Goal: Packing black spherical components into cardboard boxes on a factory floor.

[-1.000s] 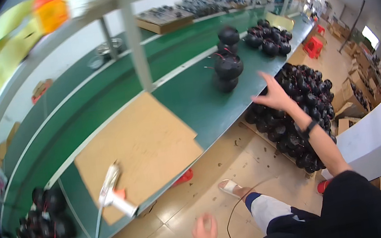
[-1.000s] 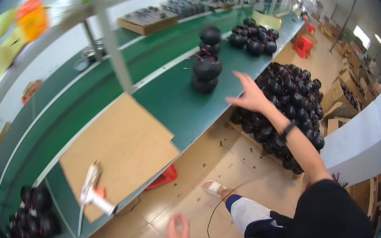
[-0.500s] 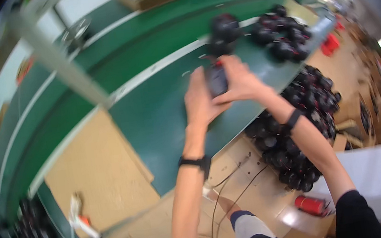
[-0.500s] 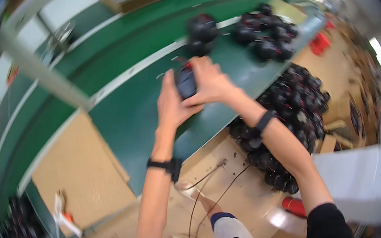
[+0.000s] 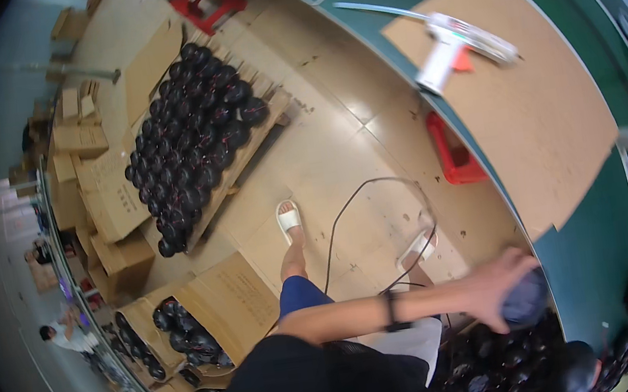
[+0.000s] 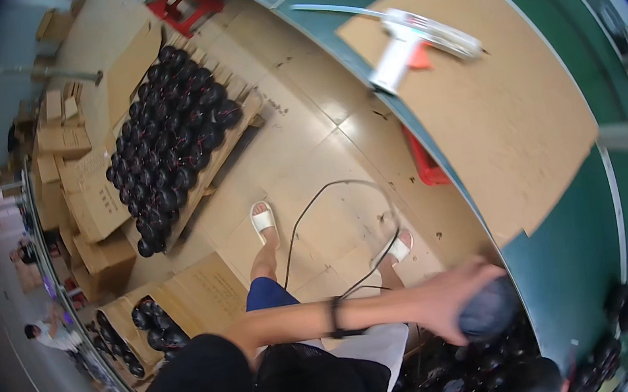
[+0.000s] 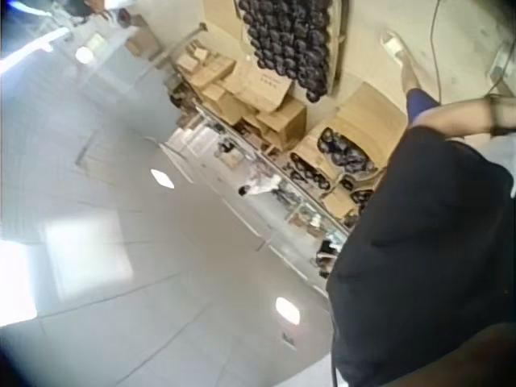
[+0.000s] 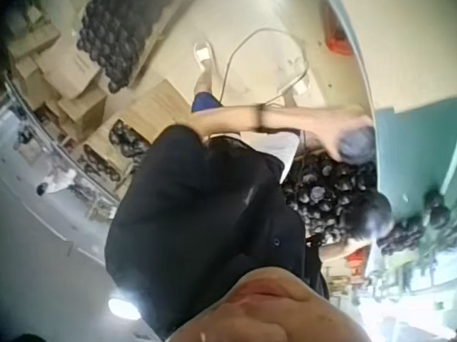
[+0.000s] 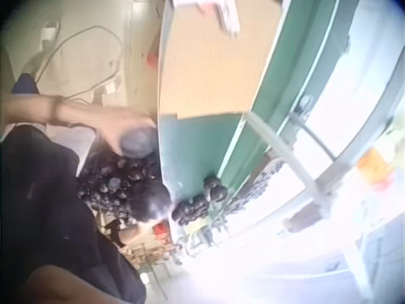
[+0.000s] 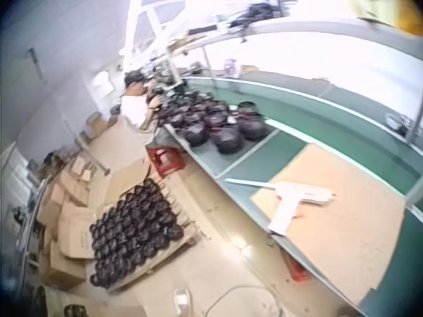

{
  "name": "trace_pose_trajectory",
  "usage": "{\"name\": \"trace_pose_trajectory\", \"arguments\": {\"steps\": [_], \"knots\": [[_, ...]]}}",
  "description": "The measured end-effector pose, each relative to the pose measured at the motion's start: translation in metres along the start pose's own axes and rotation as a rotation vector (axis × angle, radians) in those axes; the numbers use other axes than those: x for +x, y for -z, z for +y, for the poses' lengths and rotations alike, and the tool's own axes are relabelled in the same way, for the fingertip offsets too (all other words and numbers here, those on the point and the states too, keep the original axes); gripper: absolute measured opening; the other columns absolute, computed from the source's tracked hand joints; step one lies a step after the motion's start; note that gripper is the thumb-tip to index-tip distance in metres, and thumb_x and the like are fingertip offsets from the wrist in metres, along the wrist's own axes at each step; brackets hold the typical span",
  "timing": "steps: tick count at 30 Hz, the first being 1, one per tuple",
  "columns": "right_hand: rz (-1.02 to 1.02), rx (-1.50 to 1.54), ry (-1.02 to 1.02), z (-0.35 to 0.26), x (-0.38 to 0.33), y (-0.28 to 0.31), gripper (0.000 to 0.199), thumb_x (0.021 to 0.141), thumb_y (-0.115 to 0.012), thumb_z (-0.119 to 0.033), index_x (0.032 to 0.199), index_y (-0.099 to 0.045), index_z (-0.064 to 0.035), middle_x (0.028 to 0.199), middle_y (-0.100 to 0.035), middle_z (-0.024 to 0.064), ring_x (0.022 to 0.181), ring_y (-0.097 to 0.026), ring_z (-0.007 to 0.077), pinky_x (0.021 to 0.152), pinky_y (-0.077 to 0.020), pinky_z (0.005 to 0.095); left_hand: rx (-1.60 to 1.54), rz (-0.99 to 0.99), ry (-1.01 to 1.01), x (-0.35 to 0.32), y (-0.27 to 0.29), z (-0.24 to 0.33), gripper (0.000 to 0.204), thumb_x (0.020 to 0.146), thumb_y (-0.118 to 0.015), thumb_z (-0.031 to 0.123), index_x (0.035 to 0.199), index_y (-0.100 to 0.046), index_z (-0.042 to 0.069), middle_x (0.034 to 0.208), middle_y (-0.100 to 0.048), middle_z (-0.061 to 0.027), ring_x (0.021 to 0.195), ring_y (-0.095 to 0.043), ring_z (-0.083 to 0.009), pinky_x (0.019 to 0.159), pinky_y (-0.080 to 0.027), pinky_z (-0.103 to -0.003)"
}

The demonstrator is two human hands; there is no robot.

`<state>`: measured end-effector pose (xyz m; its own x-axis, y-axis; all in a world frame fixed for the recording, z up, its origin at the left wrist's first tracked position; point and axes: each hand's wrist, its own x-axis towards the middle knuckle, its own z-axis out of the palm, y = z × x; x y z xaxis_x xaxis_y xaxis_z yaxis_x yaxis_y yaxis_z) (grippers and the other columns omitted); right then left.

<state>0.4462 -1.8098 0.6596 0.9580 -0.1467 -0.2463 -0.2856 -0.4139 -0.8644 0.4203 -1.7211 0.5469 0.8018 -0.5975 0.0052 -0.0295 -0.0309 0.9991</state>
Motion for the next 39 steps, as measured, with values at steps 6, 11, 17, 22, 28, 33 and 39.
{"name": "trace_pose_trajectory", "arguments": {"steps": [6, 11, 17, 22, 28, 33, 39], "knots": [[-0.594, -0.13, 0.091, 0.019, -0.032, -0.141, 0.136, 0.041, -0.091, -0.051, 0.15, -0.024, -0.0041, 0.143, -0.038, 0.019, 0.131, -0.044, 0.0332, 0.112, -0.0335, 0.0439, 0.375, 0.811, 0.567, -0.324, 0.313, -0.103, 0.116, 0.05, -0.093, 0.045, 0.141, -0.037, 0.0, 0.128, -0.053, -0.0234, 0.12, -0.053, -0.0374, 0.105, -0.041, -0.044], [-0.939, -0.511, 0.606, 0.01, -0.005, -0.544, 0.112, 0.049, -0.091, -0.031, 0.146, -0.037, -0.0134, 0.147, -0.029, 0.029, 0.133, -0.037, 0.0462, 0.109, -0.0385, 0.0491, 0.636, 1.379, 0.835, -0.567, 0.473, -0.267, 0.118, 0.051, -0.094, 0.036, 0.141, -0.029, -0.003, 0.138, -0.037, -0.0269, 0.13, -0.04, -0.043, 0.109, -0.038, -0.047], [-1.06, -0.591, 0.998, 0.05, -0.022, -0.908, 0.107, 0.052, -0.087, -0.034, 0.146, -0.038, -0.0237, 0.143, -0.033, 0.0293, 0.127, -0.038, 0.0512, 0.104, -0.0411, 0.0519, 0.653, 1.509, 0.835, -0.678, 0.581, -0.408, 0.113, 0.054, -0.093, 0.028, 0.142, -0.029, 0.0, 0.139, -0.034, -0.0263, 0.127, -0.04, -0.0442, 0.108, -0.038, -0.049], [-1.093, -0.717, 1.106, 0.086, -0.026, -1.045, 0.11, 0.052, -0.088, -0.034, 0.148, -0.033, -0.0278, 0.143, -0.033, 0.0294, 0.126, -0.038, 0.0511, 0.103, -0.0407, 0.0559, 0.573, 1.454, 0.977, -0.716, 0.59, -0.462, 0.116, 0.055, -0.093, 0.026, 0.147, -0.025, 0.005, 0.143, -0.033, -0.0246, 0.133, -0.036, -0.0434, 0.11, -0.036, -0.047], [-1.12, -0.829, 1.271, 0.104, -0.017, -1.075, 0.112, 0.053, -0.087, -0.041, 0.149, -0.03, -0.0328, 0.147, -0.031, 0.0256, 0.127, -0.039, 0.0491, 0.107, -0.0341, 0.0574, 0.684, 1.276, 1.148, -0.721, 0.597, -0.458, 0.115, 0.057, -0.092, 0.029, 0.148, -0.025, 0.007, 0.143, -0.033, -0.0259, 0.132, -0.037, -0.0428, 0.108, -0.037, -0.047], [-1.084, -0.962, 1.223, 0.104, -0.025, -1.077, 0.118, 0.053, -0.089, -0.044, 0.151, -0.025, -0.0378, 0.155, -0.021, 0.024, 0.135, -0.032, 0.0502, 0.103, -0.0316, 0.0695, 0.604, 1.255, 1.252, -0.716, 0.602, -0.45, 0.115, 0.058, -0.091, 0.028, 0.149, -0.024, 0.01, 0.142, -0.033, -0.0276, 0.129, -0.039, -0.0434, 0.106, -0.039, -0.048], [-1.085, -1.035, 1.207, 0.103, -0.028, -1.07, 0.118, 0.055, -0.09, -0.042, 0.152, -0.023, -0.0372, 0.156, -0.019, 0.0234, 0.136, -0.03, 0.0504, 0.101, -0.0334, 0.0706, 0.624, 1.217, 1.333, -0.711, 0.604, -0.448, 0.117, 0.059, -0.09, 0.026, 0.151, -0.02, 0.013, 0.146, -0.03, -0.0284, 0.132, -0.035, -0.0449, 0.107, -0.038, -0.049]]}}
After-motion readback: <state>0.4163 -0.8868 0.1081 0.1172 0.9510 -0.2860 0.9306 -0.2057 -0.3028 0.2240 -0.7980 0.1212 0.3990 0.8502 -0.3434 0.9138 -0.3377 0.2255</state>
